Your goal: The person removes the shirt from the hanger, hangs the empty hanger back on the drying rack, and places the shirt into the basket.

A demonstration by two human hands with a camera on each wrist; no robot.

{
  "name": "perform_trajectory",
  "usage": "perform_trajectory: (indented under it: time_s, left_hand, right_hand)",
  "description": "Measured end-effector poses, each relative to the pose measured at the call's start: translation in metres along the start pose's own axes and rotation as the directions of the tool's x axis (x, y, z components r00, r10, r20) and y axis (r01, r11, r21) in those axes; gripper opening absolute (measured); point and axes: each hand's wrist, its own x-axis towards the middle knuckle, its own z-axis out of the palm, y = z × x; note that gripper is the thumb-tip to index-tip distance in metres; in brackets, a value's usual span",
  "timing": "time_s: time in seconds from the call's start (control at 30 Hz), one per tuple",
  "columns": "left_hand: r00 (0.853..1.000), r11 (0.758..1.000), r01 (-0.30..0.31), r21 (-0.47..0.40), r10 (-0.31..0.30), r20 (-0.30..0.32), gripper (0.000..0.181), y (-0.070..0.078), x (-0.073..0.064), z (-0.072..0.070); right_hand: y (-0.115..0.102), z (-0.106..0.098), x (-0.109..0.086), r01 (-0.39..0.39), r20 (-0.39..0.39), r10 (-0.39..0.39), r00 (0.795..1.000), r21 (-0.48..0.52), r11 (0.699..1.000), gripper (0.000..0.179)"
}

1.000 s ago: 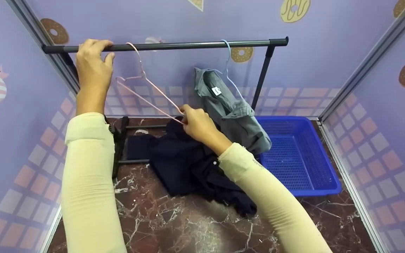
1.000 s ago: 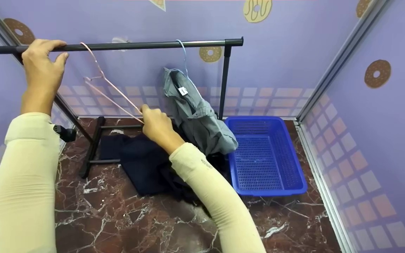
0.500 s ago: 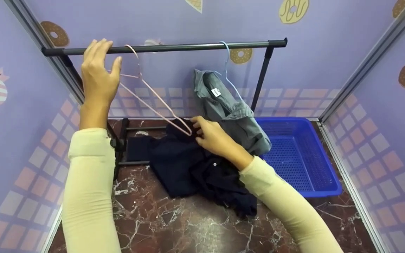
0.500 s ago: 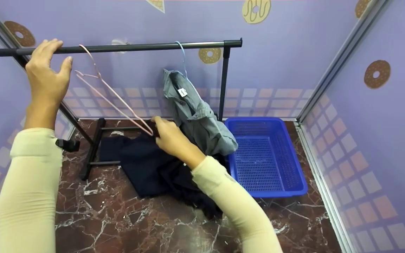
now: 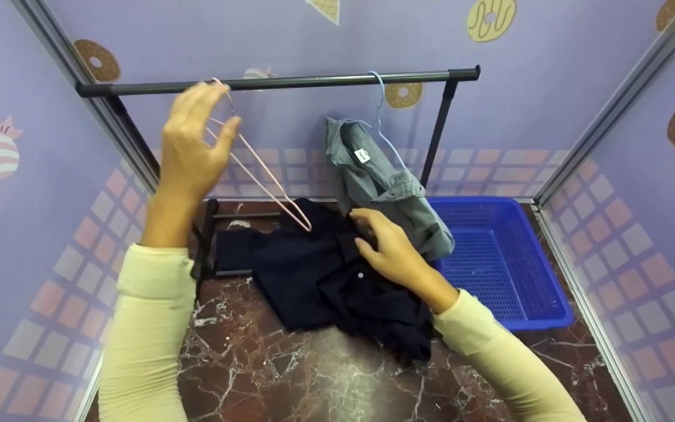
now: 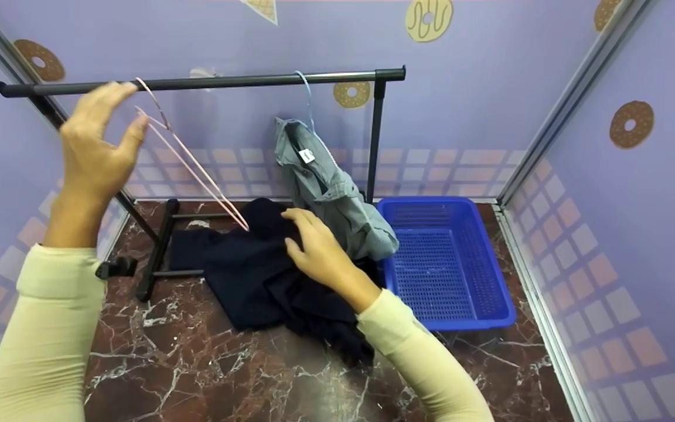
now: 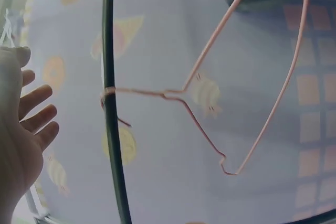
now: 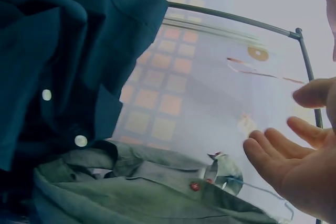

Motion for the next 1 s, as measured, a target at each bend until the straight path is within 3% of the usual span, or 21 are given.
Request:
perform_trajectory:
  time_s: [0.17, 0.33, 0.53, 0.7, 1.0]
  left_hand:
    - [0.992, 0.997, -0.080, -0.011, 0.081, 0.097, 0.043, 0.019, -0.013, 0.010]
    - [0.971, 0.993, -0.116, -0.003, 0.114, 0.209, 0.049, 0.039, -0.024, 0.021]
    - [0.935, 0.997, -0.083, 0.001, 0.078, 0.345, 0.055, 0.061, -0.041, 0.033]
    - [0.892, 0.997, -0.061, 0.054, 0.030, 0.452, 0.060, 0.076, -0.061, 0.045]
    - [0.841, 0.991, -0.086, 0.107, 0.014, 0.541, 0.065, 0.092, -0.100, 0.074]
  right_hand:
    - [0.008, 0.002, -0.017, -0.017, -0.054, 0.021, 0.998, 0.065, 0.998, 0.045]
    - [0.019, 0.009, -0.033, -0.032, -0.076, 0.041, 0.996, 0.125, 0.992, 0.045]
    - [0.034, 0.018, -0.054, -0.063, -0.083, 0.079, 0.993, 0.178, 0.982, 0.051]
    - [0.048, 0.026, -0.071, -0.109, -0.072, 0.125, 0.990, 0.197, 0.974, 0.054]
    - [0.075, 0.050, -0.099, -0.162, -0.047, 0.164, 0.985, 0.050, 0.986, 0.051]
